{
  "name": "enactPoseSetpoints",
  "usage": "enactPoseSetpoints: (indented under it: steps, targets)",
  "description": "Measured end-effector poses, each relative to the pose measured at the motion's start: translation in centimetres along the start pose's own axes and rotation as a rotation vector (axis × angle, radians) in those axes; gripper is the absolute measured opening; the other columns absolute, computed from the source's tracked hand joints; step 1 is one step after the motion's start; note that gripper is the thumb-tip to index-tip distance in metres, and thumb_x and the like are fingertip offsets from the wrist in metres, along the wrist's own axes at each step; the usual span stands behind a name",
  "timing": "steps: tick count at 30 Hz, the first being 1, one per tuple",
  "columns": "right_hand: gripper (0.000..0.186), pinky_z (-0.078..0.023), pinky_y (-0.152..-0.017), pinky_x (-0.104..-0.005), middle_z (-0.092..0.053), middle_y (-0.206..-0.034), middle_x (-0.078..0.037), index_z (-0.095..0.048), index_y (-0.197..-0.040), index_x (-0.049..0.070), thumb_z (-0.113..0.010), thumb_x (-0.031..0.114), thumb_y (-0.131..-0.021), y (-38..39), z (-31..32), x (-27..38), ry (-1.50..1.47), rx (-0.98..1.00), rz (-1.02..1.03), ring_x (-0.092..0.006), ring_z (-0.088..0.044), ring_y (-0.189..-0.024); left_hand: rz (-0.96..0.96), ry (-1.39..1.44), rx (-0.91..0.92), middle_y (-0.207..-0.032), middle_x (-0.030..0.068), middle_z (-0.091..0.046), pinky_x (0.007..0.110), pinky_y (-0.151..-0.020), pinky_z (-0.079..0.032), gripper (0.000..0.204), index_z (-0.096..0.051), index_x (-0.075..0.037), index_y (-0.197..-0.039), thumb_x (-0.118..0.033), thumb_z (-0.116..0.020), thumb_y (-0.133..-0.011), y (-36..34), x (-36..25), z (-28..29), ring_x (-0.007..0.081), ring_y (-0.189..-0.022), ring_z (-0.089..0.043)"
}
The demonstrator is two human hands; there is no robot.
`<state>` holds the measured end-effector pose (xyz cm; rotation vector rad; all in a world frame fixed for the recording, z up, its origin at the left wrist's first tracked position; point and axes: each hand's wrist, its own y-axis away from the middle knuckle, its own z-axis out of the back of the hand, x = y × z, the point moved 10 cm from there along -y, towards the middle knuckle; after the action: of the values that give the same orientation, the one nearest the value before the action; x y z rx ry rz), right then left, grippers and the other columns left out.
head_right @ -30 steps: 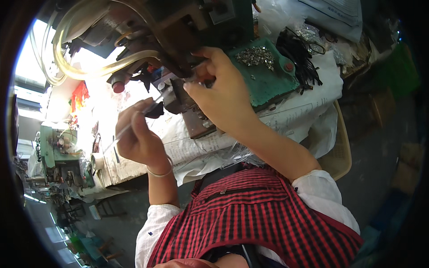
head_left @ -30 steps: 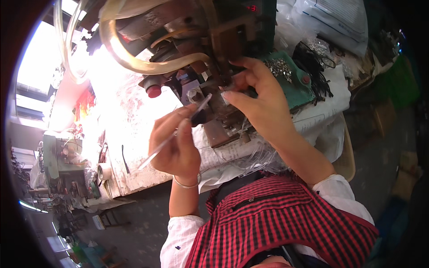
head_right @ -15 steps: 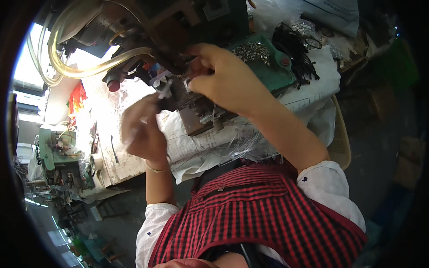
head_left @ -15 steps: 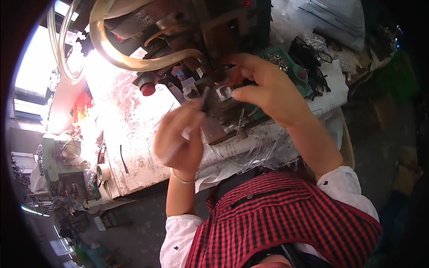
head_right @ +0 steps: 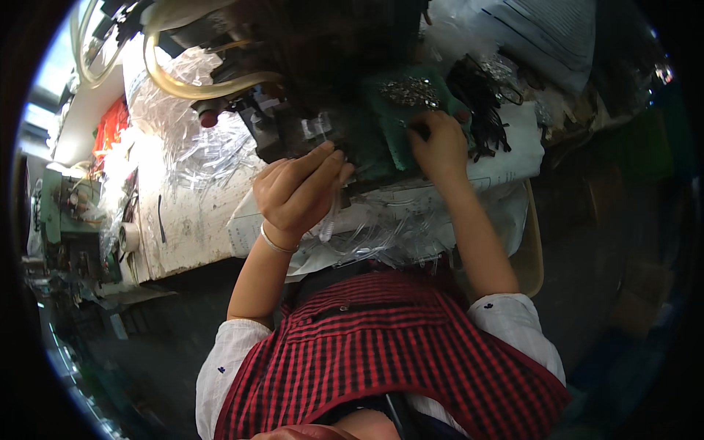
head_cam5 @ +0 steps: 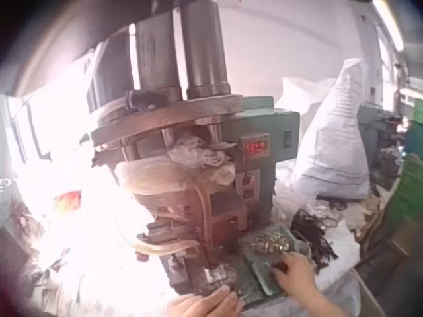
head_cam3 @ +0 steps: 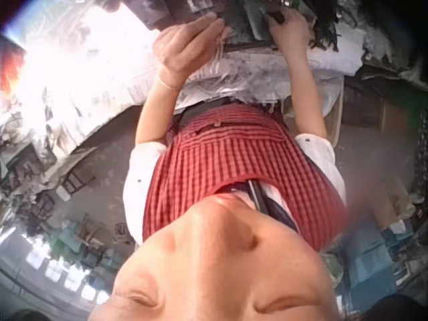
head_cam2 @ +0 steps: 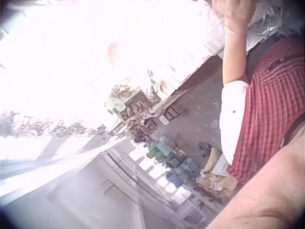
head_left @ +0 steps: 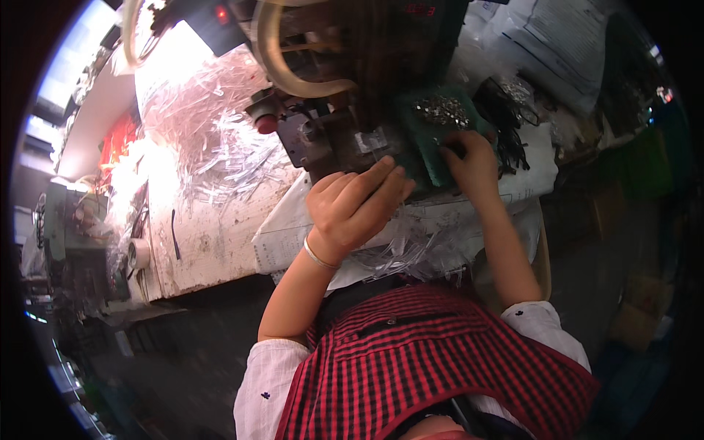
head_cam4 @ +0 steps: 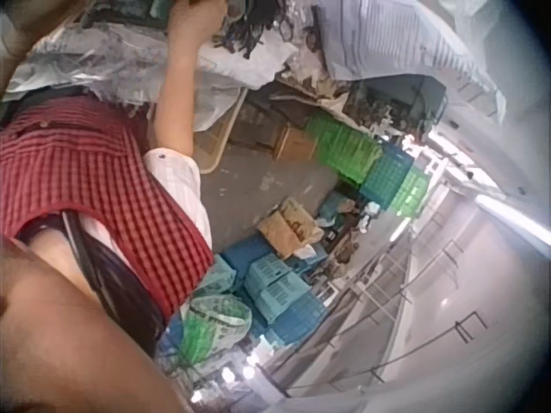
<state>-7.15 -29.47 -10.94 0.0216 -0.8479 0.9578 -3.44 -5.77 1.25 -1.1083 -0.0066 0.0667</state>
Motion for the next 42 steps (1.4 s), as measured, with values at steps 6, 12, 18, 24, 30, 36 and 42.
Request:
enactPoseSetpoints:
  steps: [6,12,18,24,30,36,42]
  targets:
    - [0.013,-0.05,-0.083,-0.0467,-0.067,-0.099,-0.012,-0.068,-0.096,0.009,-0.069,0.016,-0.085,0.1,-1.1,0.1,0.334,-0.076,0.068,-0.0359,-0.062,-0.098,0.257,0.152,0.004,-0.105,0.011,-0.075,0.026,-0.06,-0.054,0.029,-0.074,-0.006,-0.1,-0.006,-0.083,-0.073,2.6,0.2,1.8,0.0163,-0.071,-0.069]
    - [0.017,-0.052,-0.08,-0.0339,-0.072,-0.092,-0.011,-0.069,-0.108,0.007,-0.065,0.018,-0.095,0.8,0.2,-2.9,-0.067,-0.146,-0.032,-0.025,-0.07,-0.088,0.5,-0.439,0.172,-0.084,0.0029,-0.065,0.037,-0.07,-0.049,0.011,-0.071,-0.011,-0.089,-0.005,-0.067,-0.08,8.9,12.3,8.4,0.0248,-0.081,-0.062]
    - [0.018,-0.049,-0.081,-0.0252,-0.073,-0.093,-0.006,-0.071,-0.109,0.004,-0.068,0.013,-0.094,0.1,0.9,-0.7,-0.098,-0.109,-0.118,-0.012,-0.065,-0.085,0.408,-0.654,0.633,-0.085,0.0073,-0.063,0.037,-0.076,-0.052,0.003,-0.068,-0.007,-0.081,-0.006,-0.066,-0.08,17.4,22.2,2.6,0.0265,-0.085,-0.062]
    - [0.019,-0.048,-0.082,-0.0247,-0.073,-0.098,-0.005,-0.071,-0.109,0.0,-0.068,0.009,-0.093,-0.9,-0.3,-0.2,-0.403,-0.046,-0.09,-0.0093,-0.064,-0.089,0.871,-0.207,0.153,-0.079,0.0023,-0.074,0.024,-0.061,-0.047,0.013,-0.075,-0.011,-0.099,-0.02,-0.067,-0.096,10.2,23.9,11.9,0.0092,-0.062,-0.062]
    - [0.017,-0.048,-0.09,-0.0281,-0.073,-0.097,-0.008,-0.071,-0.107,0.0,-0.067,0.007,-0.092,-1.3,-1.4,-0.7,-0.289,-0.108,-0.09,-0.0136,-0.066,-0.09,1.17,0.454,-0.315,-0.079,0.0067,-0.073,0.018,-0.056,-0.044,0.023,-0.064,-0.001,-0.117,-0.011,-0.066,-0.097,14.2,25.8,10.2,0.0055,-0.063,-0.06]
    - [0.013,-0.044,-0.101,-0.0304,-0.074,-0.099,-0.008,-0.073,-0.101,0.0,-0.069,0.005,-0.09,3.3,3.4,-2.3,-0.234,-0.3,-0.048,-0.0155,-0.066,-0.099,1.445,0.388,-0.393,-0.083,0.0114,-0.075,0.02,-0.052,-0.047,0.033,-0.068,0.002,-0.095,-0.029,-0.059,-0.103,21.5,21.6,7.1,0.0088,-0.063,-0.066]
    - [0.013,-0.049,-0.085,-0.0285,-0.072,-0.095,-0.007,-0.074,-0.099,0.003,-0.074,0.005,-0.086,-0.6,2.5,10.5,-0.468,-0.132,0.198,-0.0174,-0.067,-0.09,1.304,0.433,-0.204,-0.075,0.0005,-0.063,0.02,-0.051,-0.037,0.04,-0.068,-0.002,-0.085,-0.034,-0.055,-0.105,14.7,20.9,5.0,0.0051,-0.057,-0.05]
